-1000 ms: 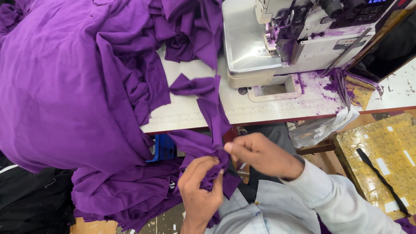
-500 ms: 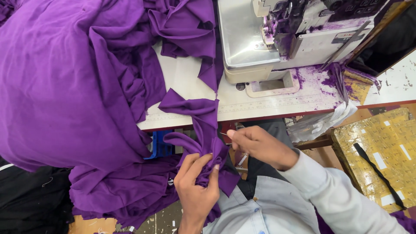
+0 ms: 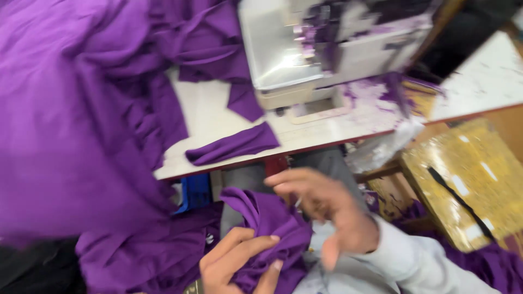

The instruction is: The person snips connecting threads between fabric pieces using thread snips and stacks the separated pieces onto a pile.

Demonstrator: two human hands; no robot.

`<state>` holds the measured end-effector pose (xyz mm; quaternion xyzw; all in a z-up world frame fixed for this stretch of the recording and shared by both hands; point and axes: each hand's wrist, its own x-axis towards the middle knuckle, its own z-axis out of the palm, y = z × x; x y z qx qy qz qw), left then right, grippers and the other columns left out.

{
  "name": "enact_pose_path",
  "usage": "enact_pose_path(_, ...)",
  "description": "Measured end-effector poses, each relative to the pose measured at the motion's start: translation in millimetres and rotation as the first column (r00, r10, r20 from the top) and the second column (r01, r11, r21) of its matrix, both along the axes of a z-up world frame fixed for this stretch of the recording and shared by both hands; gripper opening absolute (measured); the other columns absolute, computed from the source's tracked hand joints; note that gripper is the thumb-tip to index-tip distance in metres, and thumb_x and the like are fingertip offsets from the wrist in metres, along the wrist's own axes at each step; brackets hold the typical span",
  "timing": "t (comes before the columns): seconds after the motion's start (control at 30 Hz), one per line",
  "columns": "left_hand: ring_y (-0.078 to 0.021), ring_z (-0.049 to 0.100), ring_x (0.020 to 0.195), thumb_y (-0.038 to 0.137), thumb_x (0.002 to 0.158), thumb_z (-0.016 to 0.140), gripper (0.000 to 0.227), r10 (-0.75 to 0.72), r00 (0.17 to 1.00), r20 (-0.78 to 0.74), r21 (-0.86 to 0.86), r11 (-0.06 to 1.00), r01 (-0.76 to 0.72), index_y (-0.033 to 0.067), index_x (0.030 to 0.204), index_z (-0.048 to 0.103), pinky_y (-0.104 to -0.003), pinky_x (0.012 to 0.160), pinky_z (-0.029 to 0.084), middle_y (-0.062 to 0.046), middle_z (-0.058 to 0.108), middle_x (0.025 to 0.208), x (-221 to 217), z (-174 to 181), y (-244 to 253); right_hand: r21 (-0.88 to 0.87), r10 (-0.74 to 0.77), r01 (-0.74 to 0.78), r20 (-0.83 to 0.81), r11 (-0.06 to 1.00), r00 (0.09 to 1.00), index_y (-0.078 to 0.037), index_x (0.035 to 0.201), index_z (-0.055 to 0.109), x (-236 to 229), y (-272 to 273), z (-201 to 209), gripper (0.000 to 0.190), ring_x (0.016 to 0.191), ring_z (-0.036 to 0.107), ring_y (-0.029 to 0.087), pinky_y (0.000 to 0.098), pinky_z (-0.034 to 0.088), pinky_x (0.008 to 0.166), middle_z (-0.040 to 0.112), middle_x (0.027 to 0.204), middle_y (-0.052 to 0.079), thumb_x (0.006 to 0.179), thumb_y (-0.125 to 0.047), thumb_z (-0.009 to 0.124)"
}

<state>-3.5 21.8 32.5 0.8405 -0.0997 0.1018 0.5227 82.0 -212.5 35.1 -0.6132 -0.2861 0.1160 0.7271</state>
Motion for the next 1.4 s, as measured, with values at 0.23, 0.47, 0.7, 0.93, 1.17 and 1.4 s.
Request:
enact_pose_path(0.23,-0.0168,0.074,0.090,0.005,0.073,0.079,0.036,-0.436,0.900,0.005,-0.103,0.895,0.434,0.0049,0.108,0.072,-0.030,0.090,0.057,-0.007,0.076,0.094,94,-43,-8,-0.179,-0.182,0.221,0.213,0.959,0.960,-0.002,0.157,0.040,-44,-17,-4,0.103,0.131,0.069,0.021,0.0326,0.057,0.113,0.060,0.150,0.013,0.082,-0.054,0.087)
enact_pose_path(0.47,-0.0216,0.067,0.099,0.002,0.076,0.076,0.028,-0.493,0.870,0.013,-0.371,0.806,0.462,0.0006,0.103,0.067,-0.034,0.097,0.051,-0.010,0.069,0.101,97,5,-168,-0.205,-0.674,0.752,0.344,0.626,0.654,-0.003,0.150,0.046,-72,-71,-24,0.113,0.117,0.073,0.022,0.0341,0.058,0.106,0.067,0.130,0.014,0.059,-0.044,0.098)
enact_pose_path(0.7,-0.0200,0.061,0.109,0.020,0.080,0.087,0.048,-0.738,0.674,-0.032,-0.485,0.601,0.635,0.0030,0.115,0.060,-0.033,0.097,0.051,-0.008,0.055,0.118,89,-21,-298,-0.320,-0.919,0.909,0.199,0.268,0.341,-0.002,0.134,0.055,-102,-151,-29,0.083,0.106,0.071,0.020,0.0357,0.057,0.095,0.072,0.117,0.011,0.063,-0.023,0.093)
enact_pose_path(0.93,-0.0137,0.053,0.099,0.024,0.085,0.077,0.058,-0.685,0.556,-0.471,-0.599,0.711,0.369,0.0103,0.136,0.053,-0.029,0.083,0.049,-0.003,0.051,0.118,108,-57,-342,-0.873,-0.901,0.445,0.340,-0.197,0.269,-0.002,0.117,0.058,-69,-288,-65,0.082,0.091,0.071,0.042,0.0476,0.055,0.081,0.072,0.095,0.026,0.053,-0.042,0.090)
enact_pose_path(1.17,-0.0115,0.069,0.102,0.011,0.086,0.076,0.023,-0.674,0.532,-0.512,-0.481,0.738,0.473,0.0045,0.107,0.072,-0.027,0.087,0.056,-0.002,0.061,0.109,101,-156,-209,-0.901,-0.832,0.227,0.430,-0.370,0.350,-0.005,0.151,0.038,4,-328,-187,0.124,0.104,0.066,0.050,0.0504,0.056,0.082,0.042,0.149,0.031,0.059,-0.077,0.082)
enact_pose_path(1.4,-0.0145,0.071,0.078,0.006,0.081,0.078,0.025,-0.375,0.737,-0.562,-0.396,0.904,0.158,0.0005,0.105,0.074,-0.030,0.078,0.057,-0.007,0.077,0.086,72,-249,-66,-0.897,-0.846,0.353,0.393,-0.266,0.359,-0.002,0.146,0.047,-10,-341,-189,0.117,0.115,0.066,0.041,0.0465,0.053,0.097,0.064,0.126,0.025,0.061,-0.076,0.081)
